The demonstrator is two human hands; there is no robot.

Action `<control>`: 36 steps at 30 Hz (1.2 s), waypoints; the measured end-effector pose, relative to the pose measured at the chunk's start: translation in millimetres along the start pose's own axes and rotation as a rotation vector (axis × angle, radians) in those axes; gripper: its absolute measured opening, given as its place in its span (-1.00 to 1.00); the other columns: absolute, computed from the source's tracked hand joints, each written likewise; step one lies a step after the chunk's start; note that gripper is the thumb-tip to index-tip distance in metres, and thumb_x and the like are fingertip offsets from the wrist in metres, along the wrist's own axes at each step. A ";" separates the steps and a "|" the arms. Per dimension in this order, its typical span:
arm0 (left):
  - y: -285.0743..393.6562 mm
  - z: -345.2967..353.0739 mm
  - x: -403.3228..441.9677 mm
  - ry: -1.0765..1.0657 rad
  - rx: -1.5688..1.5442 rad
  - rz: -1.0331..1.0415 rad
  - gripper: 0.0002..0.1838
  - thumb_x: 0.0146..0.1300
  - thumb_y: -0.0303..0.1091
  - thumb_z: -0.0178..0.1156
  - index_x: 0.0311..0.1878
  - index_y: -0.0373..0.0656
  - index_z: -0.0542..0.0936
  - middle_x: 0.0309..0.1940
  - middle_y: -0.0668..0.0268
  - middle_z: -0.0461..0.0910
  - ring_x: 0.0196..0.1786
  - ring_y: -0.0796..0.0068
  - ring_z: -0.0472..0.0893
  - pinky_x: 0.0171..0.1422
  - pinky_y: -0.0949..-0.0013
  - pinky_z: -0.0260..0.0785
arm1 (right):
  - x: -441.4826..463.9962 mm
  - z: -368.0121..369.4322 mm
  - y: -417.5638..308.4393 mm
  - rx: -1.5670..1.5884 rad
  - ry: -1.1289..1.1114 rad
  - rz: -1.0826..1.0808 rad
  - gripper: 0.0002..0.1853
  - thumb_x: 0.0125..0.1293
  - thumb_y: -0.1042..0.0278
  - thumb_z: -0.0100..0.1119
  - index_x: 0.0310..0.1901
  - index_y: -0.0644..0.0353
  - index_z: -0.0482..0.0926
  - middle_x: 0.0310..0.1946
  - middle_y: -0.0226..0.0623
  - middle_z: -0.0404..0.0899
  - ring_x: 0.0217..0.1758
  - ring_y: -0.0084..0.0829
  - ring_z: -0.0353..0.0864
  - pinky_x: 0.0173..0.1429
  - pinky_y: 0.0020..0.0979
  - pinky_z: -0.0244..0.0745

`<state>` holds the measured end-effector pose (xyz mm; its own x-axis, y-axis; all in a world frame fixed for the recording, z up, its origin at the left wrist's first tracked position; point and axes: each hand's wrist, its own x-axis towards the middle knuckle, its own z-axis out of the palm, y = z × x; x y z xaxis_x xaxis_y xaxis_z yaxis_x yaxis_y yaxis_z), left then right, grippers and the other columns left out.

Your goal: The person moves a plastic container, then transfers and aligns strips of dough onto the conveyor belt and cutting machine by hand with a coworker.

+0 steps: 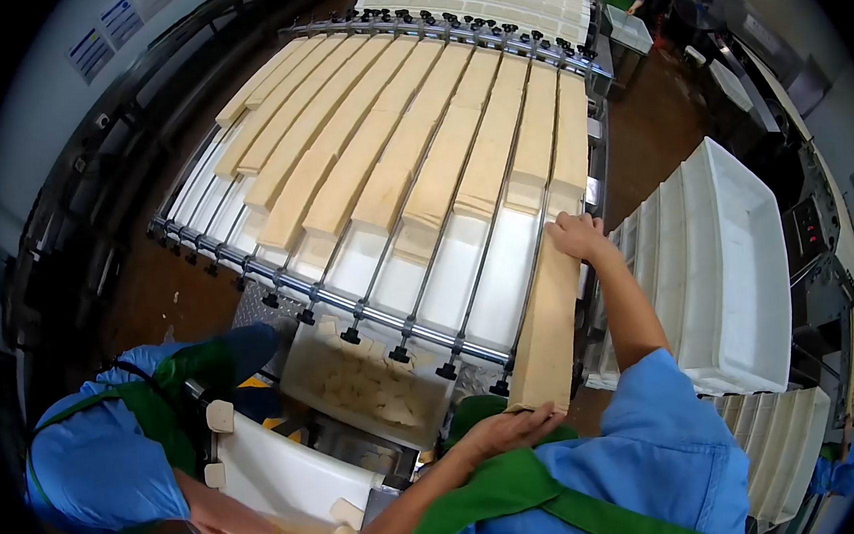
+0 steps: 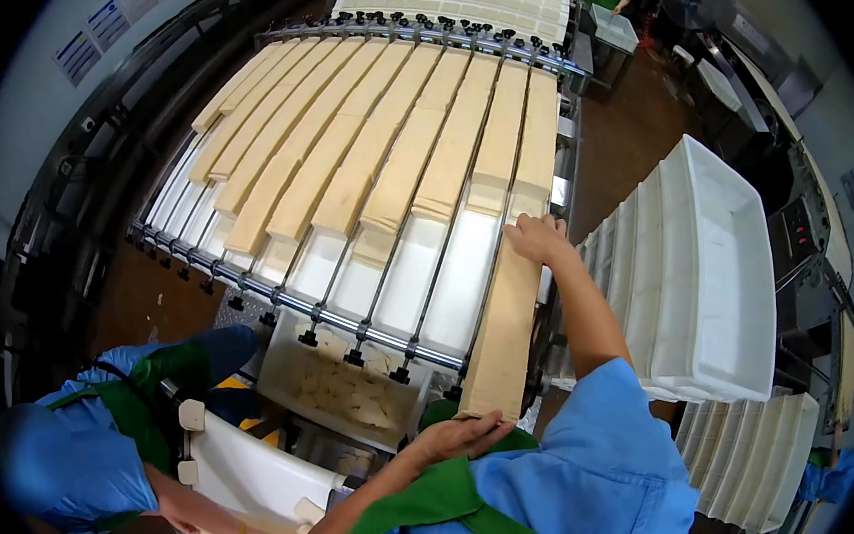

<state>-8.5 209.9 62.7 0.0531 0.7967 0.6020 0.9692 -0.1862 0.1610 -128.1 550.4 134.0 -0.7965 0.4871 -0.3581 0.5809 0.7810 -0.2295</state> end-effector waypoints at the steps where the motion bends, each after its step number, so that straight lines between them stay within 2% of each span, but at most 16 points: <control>1: -3.7 9.0 -1.9 -0.003 0.001 -0.001 -0.48 0.20 -0.37 -0.01 0.28 -0.12 0.42 0.22 0.24 0.33 -0.21 0.62 0.57 -0.09 0.53 0.50 | 1.5 -4.6 -4.0 -0.009 -0.031 0.034 -0.31 0.29 -0.18 -0.21 0.21 0.25 0.42 0.22 0.14 0.38 0.40 0.08 0.16 0.48 -0.06 -0.24; 4: -13.3 21.4 -0.6 -0.036 0.287 0.212 -0.49 0.20 -0.34 -0.03 0.27 -0.11 0.44 0.19 0.25 0.35 -0.21 0.63 0.56 -0.06 0.53 0.48 | 16.3 -2.7 -1.3 -0.034 -0.074 0.057 -0.26 0.29 -0.19 -0.22 0.26 0.32 0.35 0.27 0.15 0.33 0.42 0.07 0.16 0.48 -0.06 -0.18; 8: -22.1 11.8 17.4 -0.050 0.075 0.097 -0.50 0.18 -0.33 0.02 0.24 -0.13 0.47 0.11 0.25 0.38 -0.22 0.59 0.57 -0.06 0.51 0.48 | 19.7 -5.9 -1.6 0.013 -0.101 0.079 -0.24 0.30 -0.15 -0.23 0.31 0.38 0.27 0.35 0.12 0.23 0.44 0.04 0.15 0.48 -0.05 -0.14; 10: -26.4 5.0 26.0 -0.095 0.001 0.032 -0.50 0.16 -0.33 0.04 0.22 -0.14 0.49 0.07 0.24 0.39 -0.20 0.55 0.58 -0.05 0.49 0.49 | 31.5 2.0 11.3 0.061 0.043 0.033 -0.26 0.28 -0.10 -0.23 0.31 0.38 0.24 0.39 0.07 0.17 0.44 0.01 0.17 0.47 -0.05 -0.09; 12: -33.5 -7.9 36.8 -0.127 -0.227 -0.103 -0.53 0.19 -0.39 0.08 0.20 -0.25 0.45 -0.01 0.23 0.42 -0.04 0.41 0.55 -0.02 0.46 0.49 | 32.4 -11.4 9.2 0.066 -0.008 0.028 -0.30 0.27 -0.07 -0.21 0.27 0.37 0.28 0.39 0.05 0.18 0.43 0.00 0.18 0.46 -0.03 -0.08; 14: -38.6 2.1 37.9 -0.073 -0.267 -0.109 -0.53 0.17 -0.40 0.09 0.19 -0.25 0.45 -0.09 0.24 0.41 -0.12 0.41 0.58 -0.09 0.45 0.51 | 39.2 -6.8 13.7 0.068 -0.059 0.022 -0.33 0.26 -0.04 -0.19 0.23 0.37 0.31 0.38 0.02 0.19 0.42 0.00 0.19 0.45 -0.01 -0.06; 16: -41.0 3.6 40.2 -0.019 -0.317 -0.114 -0.53 0.14 -0.41 0.10 0.17 -0.26 0.45 -0.16 0.25 0.40 -0.21 0.40 0.60 -0.17 0.43 0.52 | 48.1 25.1 28.5 -0.036 0.430 -0.175 -0.45 0.23 0.02 -0.15 0.07 0.34 0.41 0.25 -0.01 0.36 0.35 -0.04 0.28 0.39 0.04 0.00; 20: -46.3 -3.4 49.2 -0.139 -0.361 -0.169 -0.57 0.12 -0.45 0.10 0.12 -0.21 0.44 -0.16 0.23 0.40 -0.22 0.34 0.60 -0.23 0.36 0.53 | 45.2 19.0 28.2 0.013 0.341 -0.139 -0.54 0.21 0.07 -0.11 -0.04 0.30 0.44 0.12 -0.10 0.46 0.27 -0.08 0.33 0.33 0.06 0.06; 22: -50.3 -2.8 54.3 -0.173 -0.425 -0.208 -0.57 0.12 -0.46 0.09 0.12 -0.19 0.43 -0.16 0.22 0.40 -0.25 0.30 0.60 -0.24 0.33 0.53 | 42.9 23.0 28.6 -0.001 0.541 -0.171 -0.60 0.19 0.10 -0.04 -0.11 0.28 0.46 0.05 -0.10 0.48 0.23 -0.10 0.35 0.31 0.03 0.10; 26: -63.4 -8.5 77.4 -0.209 -0.361 -0.262 -0.61 0.12 -0.46 0.09 0.06 -0.16 0.42 -0.17 0.22 0.40 -0.27 0.22 0.59 -0.28 0.27 0.52 | 33.0 8.2 9.5 -0.042 0.534 0.020 -0.52 0.18 0.10 0.05 0.03 0.29 0.43 0.11 -0.03 0.45 0.26 -0.12 0.34 0.34 0.02 0.08; 28: -68.1 -4.2 84.9 -0.234 -0.353 -0.307 -0.64 0.11 -0.45 0.09 0.03 -0.16 0.42 -0.18 0.23 0.40 -0.28 0.21 0.59 -0.29 0.25 0.51 | 54.0 31.6 17.9 -0.019 1.040 -0.013 -0.35 0.20 0.07 0.10 0.23 0.34 0.30 0.17 0.06 0.41 0.31 -0.07 0.31 0.37 0.05 0.04; 29: -70.8 2.1 85.8 -0.246 -0.307 -0.302 -0.68 0.10 -0.44 0.09 -0.03 -0.16 0.43 -0.16 0.23 0.41 -0.30 0.23 0.59 -0.32 0.23 0.50 | 66.2 36.5 25.5 -0.019 1.043 -0.014 -0.35 0.20 0.07 0.10 0.23 0.34 0.30 0.17 0.06 0.41 0.31 -0.07 0.31 0.37 0.05 0.04; 31: -68.9 15.2 85.3 -0.219 -0.139 -0.300 -0.75 0.07 -0.42 0.11 -0.13 -0.15 0.44 -0.14 0.23 0.42 -0.32 0.29 0.57 -0.36 0.25 0.46 | 89.6 38.2 41.3 0.717 0.582 0.216 -0.21 0.24 -0.02 0.05 0.35 0.37 0.12 0.25 0.10 0.34 0.37 -0.02 0.24 0.45 0.08 -0.13; 33: -60.7 16.0 85.1 -0.172 0.143 -0.269 -0.79 0.03 -0.35 0.13 -0.21 -0.09 0.47 -0.12 0.26 0.44 -0.30 0.42 0.51 -0.35 0.37 0.38 | 91.7 41.2 43.3 0.747 0.572 0.197 -0.20 0.25 -0.04 0.03 0.36 0.38 0.10 0.26 0.11 0.32 0.38 0.00 0.23 0.47 0.07 -0.23; 35: -58.8 17.3 81.5 -0.186 0.227 -0.278 -0.80 0.04 -0.28 0.13 -0.24 -0.04 0.50 -0.16 0.33 0.46 -0.28 0.44 0.46 -0.32 0.40 0.32 | 76.0 30.4 40.4 0.846 0.482 0.162 -0.21 0.26 -0.05 -0.07 0.42 0.27 0.05 0.34 0.00 0.30 0.47 -0.07 0.13 0.51 0.00 -0.51; 36: -59.7 19.9 80.9 -0.185 0.236 -0.302 -0.80 0.05 -0.27 0.12 -0.23 -0.03 0.50 -0.17 0.34 0.46 -0.28 0.44 0.45 -0.32 0.39 0.30 | 77.1 31.4 42.6 0.849 0.500 0.160 -0.21 0.26 -0.05 -0.07 0.42 0.27 0.05 0.34 0.00 0.30 0.47 -0.07 0.13 0.51 0.00 -0.51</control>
<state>-57.3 296.9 86.3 -0.2204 0.8891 0.4011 0.9751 0.1912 0.1121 -159.5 609.0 68.2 -0.5642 0.8232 -0.0641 0.4598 0.2487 -0.8525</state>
